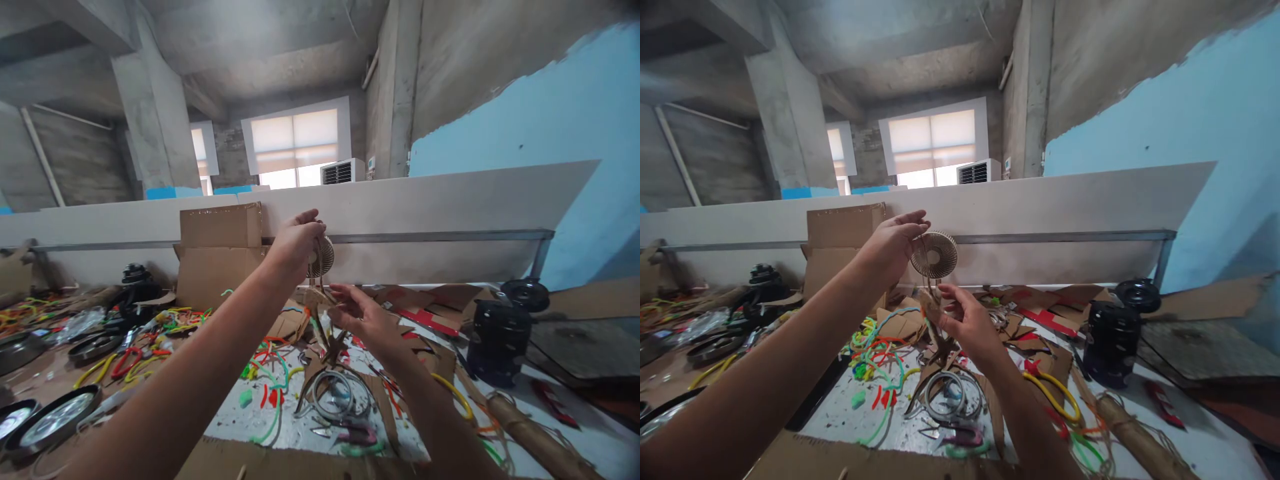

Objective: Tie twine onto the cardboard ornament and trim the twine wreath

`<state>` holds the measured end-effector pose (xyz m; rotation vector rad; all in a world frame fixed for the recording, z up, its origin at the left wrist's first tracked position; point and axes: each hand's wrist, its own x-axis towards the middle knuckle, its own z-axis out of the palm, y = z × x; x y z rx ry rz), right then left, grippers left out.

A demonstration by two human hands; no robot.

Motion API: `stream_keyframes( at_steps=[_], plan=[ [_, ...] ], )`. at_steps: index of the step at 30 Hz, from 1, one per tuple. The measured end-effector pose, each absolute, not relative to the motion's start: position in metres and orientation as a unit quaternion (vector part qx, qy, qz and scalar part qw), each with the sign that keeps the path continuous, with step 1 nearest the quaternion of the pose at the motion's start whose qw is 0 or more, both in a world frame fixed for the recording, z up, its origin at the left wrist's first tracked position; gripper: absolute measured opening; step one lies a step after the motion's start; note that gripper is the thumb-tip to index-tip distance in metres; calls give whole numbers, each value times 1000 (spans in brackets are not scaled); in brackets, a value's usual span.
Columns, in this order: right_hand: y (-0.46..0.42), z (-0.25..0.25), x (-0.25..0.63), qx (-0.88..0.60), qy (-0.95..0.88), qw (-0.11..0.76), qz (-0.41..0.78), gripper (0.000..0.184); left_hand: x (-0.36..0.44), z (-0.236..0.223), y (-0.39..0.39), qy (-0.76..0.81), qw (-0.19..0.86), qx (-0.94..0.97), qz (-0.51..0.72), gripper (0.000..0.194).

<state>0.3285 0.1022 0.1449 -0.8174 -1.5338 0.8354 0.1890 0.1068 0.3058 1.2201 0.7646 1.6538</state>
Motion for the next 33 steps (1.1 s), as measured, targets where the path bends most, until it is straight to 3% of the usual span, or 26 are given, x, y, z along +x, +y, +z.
stream_keyframes(
  at_steps=[3, 9, 20, 23, 26, 30, 33],
  plan=[
    [99, 147, 325, -373, -657, 564, 333, 63, 193, 304, 105, 313, 449, 517, 658, 31],
    [108, 141, 325, -339, -646, 594, 337, 41, 192, 301, 106, 321, 426, 562, 632, 43],
    [108, 143, 327, -372, -626, 598, 335, 38, 179, 293, 113, 317, 317, 652, 612, 53],
    [110, 143, 330, -372, -620, 602, 339, 40, 173, 289, 121, 323, 232, 694, 601, 57],
    [113, 140, 333, -354, -625, 598, 356, 41, 166, 287, 124, 345, 84, 740, 572, 58],
    [116, 136, 335, -337, -622, 608, 361, 39, 158, 289, 122, 388, -86, 755, 521, 38],
    [116, 136, 334, -337, -614, 613, 364, 40, 155, 290, 119, 411, -118, 754, 498, 12]
  ],
)
